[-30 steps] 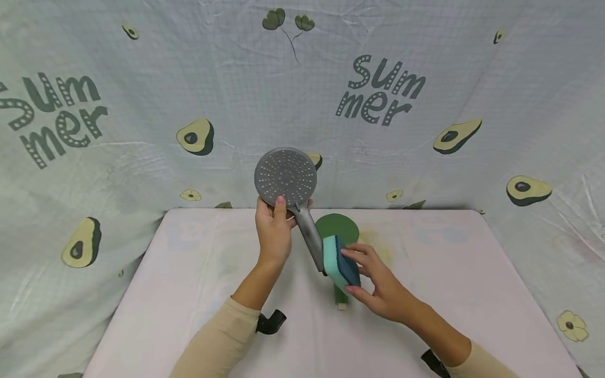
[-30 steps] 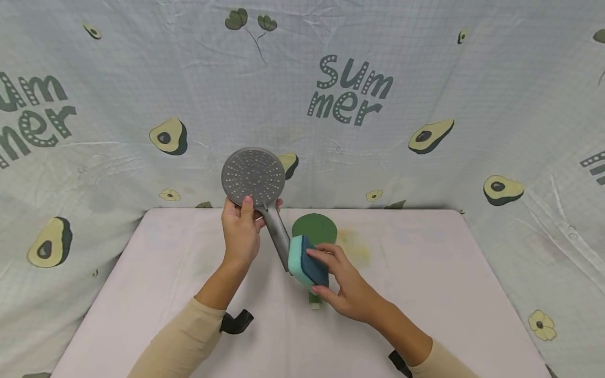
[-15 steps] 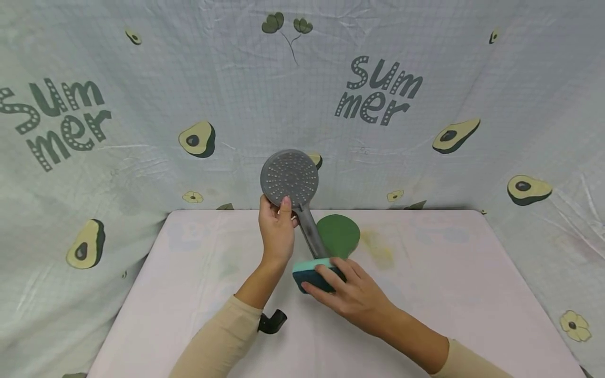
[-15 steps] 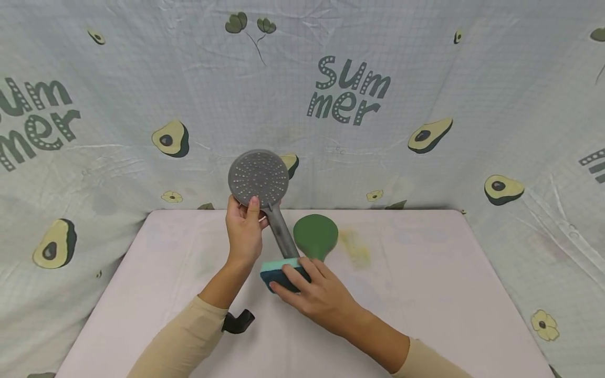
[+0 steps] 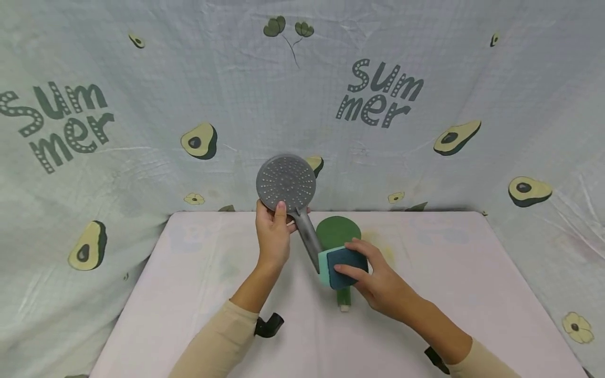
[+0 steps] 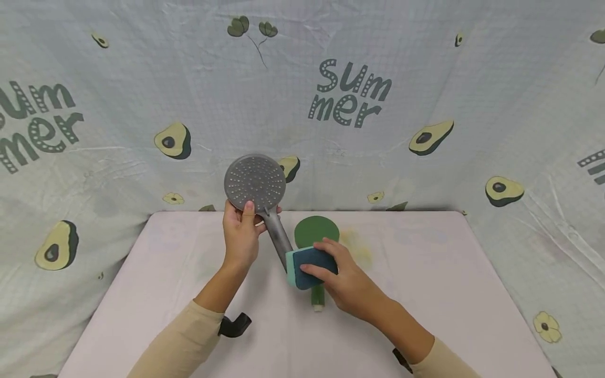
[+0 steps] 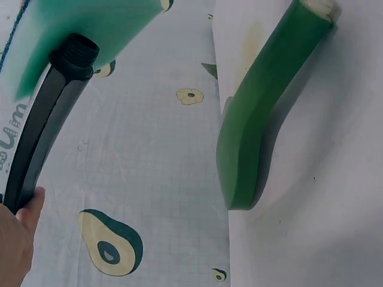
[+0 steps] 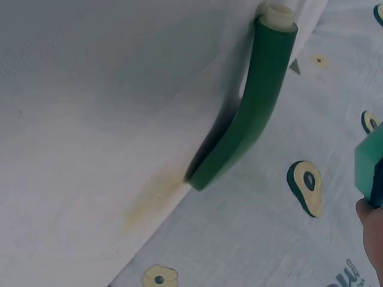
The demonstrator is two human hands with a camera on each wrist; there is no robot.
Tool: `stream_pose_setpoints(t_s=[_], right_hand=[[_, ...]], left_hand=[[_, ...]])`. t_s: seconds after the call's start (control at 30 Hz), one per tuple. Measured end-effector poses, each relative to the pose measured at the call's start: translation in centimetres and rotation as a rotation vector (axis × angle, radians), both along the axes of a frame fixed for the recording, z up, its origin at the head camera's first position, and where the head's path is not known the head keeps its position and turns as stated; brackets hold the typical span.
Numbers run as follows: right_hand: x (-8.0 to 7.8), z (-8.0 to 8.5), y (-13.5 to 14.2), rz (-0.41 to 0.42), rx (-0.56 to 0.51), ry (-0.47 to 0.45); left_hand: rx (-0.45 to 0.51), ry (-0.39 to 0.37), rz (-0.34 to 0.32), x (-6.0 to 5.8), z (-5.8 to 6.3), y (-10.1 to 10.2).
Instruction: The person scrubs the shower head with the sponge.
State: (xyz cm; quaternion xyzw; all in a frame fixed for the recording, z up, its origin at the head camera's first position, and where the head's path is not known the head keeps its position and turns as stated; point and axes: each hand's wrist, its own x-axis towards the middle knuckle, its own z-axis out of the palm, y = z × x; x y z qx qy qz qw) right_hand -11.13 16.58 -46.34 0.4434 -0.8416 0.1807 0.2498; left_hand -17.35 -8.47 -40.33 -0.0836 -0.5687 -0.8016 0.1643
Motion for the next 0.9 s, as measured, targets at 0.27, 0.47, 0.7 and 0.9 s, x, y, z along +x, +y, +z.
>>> stream_pose_setpoints(t_s=[0.27,0.47,0.7,0.9], right_hand=[[1.0,0.5,-3.1,0.052,0.133,0.327],[1.6,0.4,-4.6,0.066,0.211,0.542],[1.4,0.7,-2.8,0.003,0.11,0.137],[0.6,0.9,-0.5,-0.052,0.039,0.049]], left_hand=[[-0.05,-0.025,0.055,0.1,-0.1,0.1],[-0.049,-0.021,0.037,0.0,0.2,0.1],[-0.021,-0.048,0.009,-0.3,0.5,-0.3],[-0.088,-0.065,0.018,-0.1,0.6,-0.5]])
